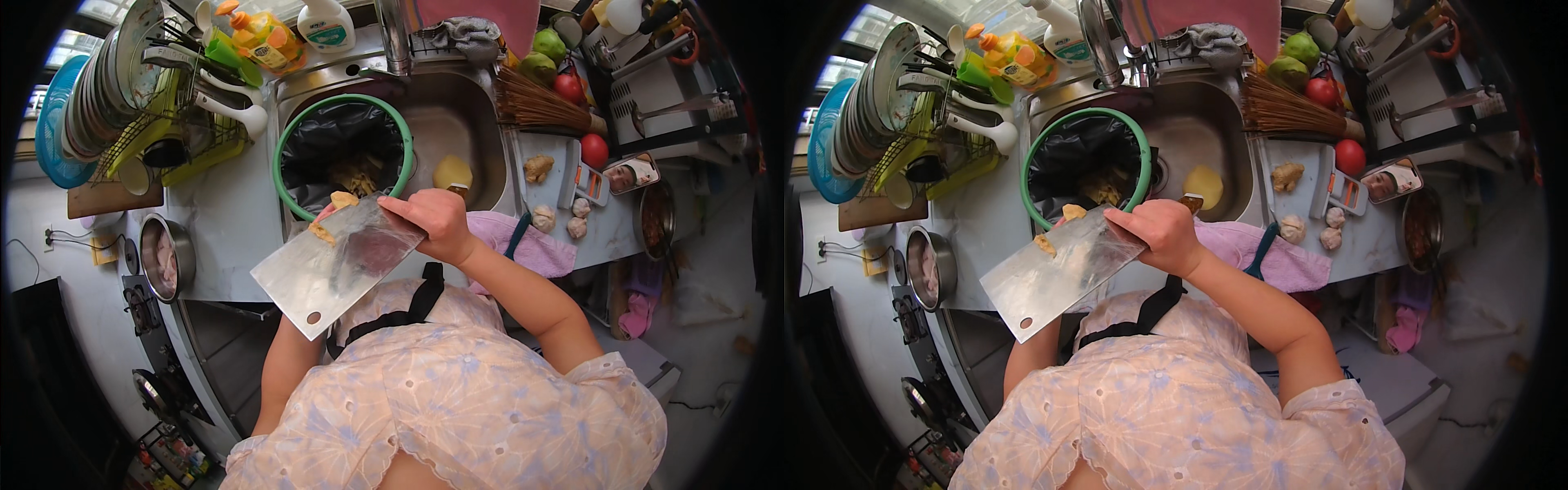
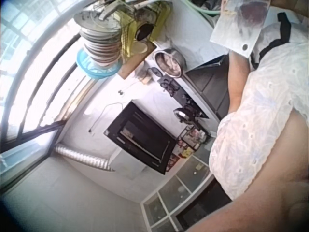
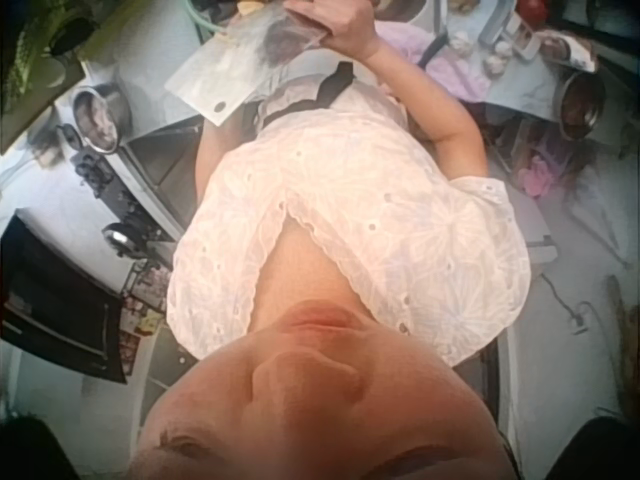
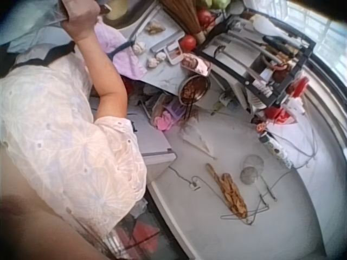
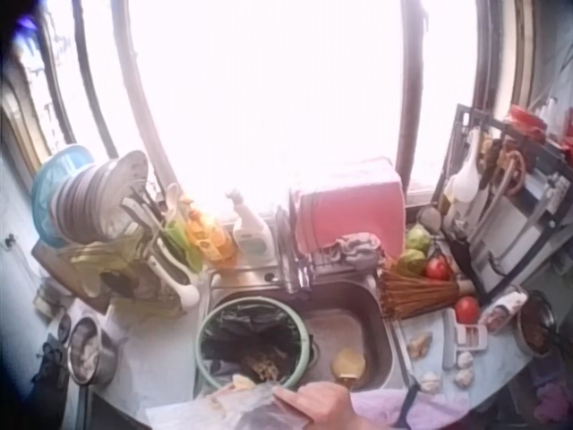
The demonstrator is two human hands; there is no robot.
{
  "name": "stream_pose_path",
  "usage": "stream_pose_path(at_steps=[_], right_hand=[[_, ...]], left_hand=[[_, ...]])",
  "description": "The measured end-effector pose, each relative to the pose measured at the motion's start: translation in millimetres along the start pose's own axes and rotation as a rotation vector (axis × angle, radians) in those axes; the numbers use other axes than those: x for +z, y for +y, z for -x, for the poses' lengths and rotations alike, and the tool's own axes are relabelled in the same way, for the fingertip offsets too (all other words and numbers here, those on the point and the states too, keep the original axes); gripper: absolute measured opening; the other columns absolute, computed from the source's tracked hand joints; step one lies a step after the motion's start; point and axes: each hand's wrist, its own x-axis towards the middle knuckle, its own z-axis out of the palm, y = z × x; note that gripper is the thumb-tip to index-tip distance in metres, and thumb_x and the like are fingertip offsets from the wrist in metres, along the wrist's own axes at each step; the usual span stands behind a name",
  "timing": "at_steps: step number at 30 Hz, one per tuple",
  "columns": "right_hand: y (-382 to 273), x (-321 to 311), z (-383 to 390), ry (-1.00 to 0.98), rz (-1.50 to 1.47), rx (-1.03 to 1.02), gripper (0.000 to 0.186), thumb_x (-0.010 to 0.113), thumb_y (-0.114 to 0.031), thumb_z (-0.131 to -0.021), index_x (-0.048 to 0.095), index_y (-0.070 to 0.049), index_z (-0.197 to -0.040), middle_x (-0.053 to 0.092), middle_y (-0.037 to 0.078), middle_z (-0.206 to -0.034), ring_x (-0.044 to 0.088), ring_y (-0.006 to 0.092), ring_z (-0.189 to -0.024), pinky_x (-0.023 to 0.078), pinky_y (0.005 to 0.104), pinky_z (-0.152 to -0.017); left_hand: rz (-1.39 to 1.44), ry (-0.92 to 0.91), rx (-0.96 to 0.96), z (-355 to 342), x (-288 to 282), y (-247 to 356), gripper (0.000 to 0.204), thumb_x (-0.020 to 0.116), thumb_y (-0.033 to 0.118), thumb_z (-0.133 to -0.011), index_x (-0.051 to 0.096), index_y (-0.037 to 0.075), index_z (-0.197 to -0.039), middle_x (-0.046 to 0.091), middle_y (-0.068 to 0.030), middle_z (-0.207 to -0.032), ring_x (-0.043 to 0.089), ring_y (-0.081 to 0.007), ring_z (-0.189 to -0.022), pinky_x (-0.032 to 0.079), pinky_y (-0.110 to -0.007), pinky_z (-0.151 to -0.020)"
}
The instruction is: The person peels a potato and ginger over a bin with a knife, then washes them in a sink under running water.
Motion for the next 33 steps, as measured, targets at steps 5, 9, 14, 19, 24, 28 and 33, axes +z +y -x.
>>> stream_pose_path(at_steps=[5,9,14,19,24,28,33], right_hand=[[7.4,0.9,0.4,-0.053,-0.004,0.050,0.027,0.070,-0.007,-0.069,0.067,-0.011,-0.095,0.050,0.006,-0.056,0.051,0.0224,-0.050,0.038,0.0337,-0.045],[14.1,2.1,1.0,-0.068,0.004,0.090,0.023,0.068,-0.007,-0.070,0.067,-0.011,-0.092,0.055,0.007,-0.059,0.056,0.0243,-0.055,0.042,0.0347,-0.048],[42.3,2.3,10.5,-0.067,0.009,0.161,0.015,0.069,-0.006,-0.074,0.069,-0.006,-0.089,0.061,0.011,-0.065,0.057,0.0256,-0.053,0.042,0.0329,-0.049],[29.9,-2.3,0.0,-0.054,0.002,0.105,0.019,0.069,-0.005,-0.071,0.068,-0.007,-0.090,0.058,0.010,-0.061,0.055,0.0243,-0.050,0.040,0.0332,-0.046],[1.5,-6.0,-12.6,-0.130,-0.005,0.026,0.032,0.070,-0.007,-0.064,0.067,-0.010,-0.096,0.055,0.006,-0.061,0.055,0.0238,-0.054,0.042,0.0342,-0.048],[1.4,-2.3,-15.2,-0.067,-0.012,-0.050,0.029,0.072,-0.011,-0.068,0.068,-0.009,-0.096,0.048,0.005,-0.054,0.049,0.0213,-0.046,0.037,0.0329,-0.043],[8.5,-2.1,-11.3,-0.070,0.006,-0.046,0.027,0.072,-0.010,-0.068,0.068,-0.010,-0.095,0.048,0.005,-0.053,0.049,0.0213,-0.046,0.036,0.0328,-0.043]], left_hand=[[0.077,-0.068,-0.153,-11.2,-48.8,18.1,0.043,0.047,0.026,-0.094,0.043,0.002,-0.129,0.052,-0.0166,-0.123,0.057,-0.0255,-0.107,0.050,-0.036,-0.090],[-0.019,-0.054,-0.137,-9.4,-11.4,13.5,0.030,0.049,0.017,-0.092,0.050,0.003,-0.118,0.059,-0.0118,-0.114,0.059,-0.0216,-0.101,0.050,-0.034,-0.088],[-0.308,0.033,0.014,-1.0,20.0,9.5,0.027,0.054,0.011,-0.088,0.052,0.000,-0.113,0.059,-0.0116,-0.110,0.061,-0.0231,-0.096,0.051,-0.034,-0.084],[-0.271,-0.157,0.232,-14.6,0.1,8.7,0.032,0.054,0.010,-0.088,0.050,-0.004,-0.116,0.060,-0.0156,-0.110,0.062,-0.0251,-0.096,0.053,-0.035,-0.084],[-0.212,-0.029,0.047,-10.1,31.8,11.5,0.029,0.047,0.008,-0.092,0.050,-0.005,-0.118,0.062,-0.0168,-0.107,0.066,-0.0241,-0.090,0.057,-0.034,-0.077],[-0.262,0.005,0.036,-10.8,27.2,10.3,0.030,0.044,0.008,-0.093,0.048,-0.004,-0.120,0.062,-0.0174,-0.107,0.066,-0.0243,-0.089,0.057,-0.034,-0.074],[-0.154,-0.041,0.001,-7.1,12.2,15.2,0.038,0.050,0.015,-0.090,0.046,-0.004,-0.122,0.059,-0.0178,-0.112,0.064,-0.0248,-0.095,0.055,-0.034,-0.079]])
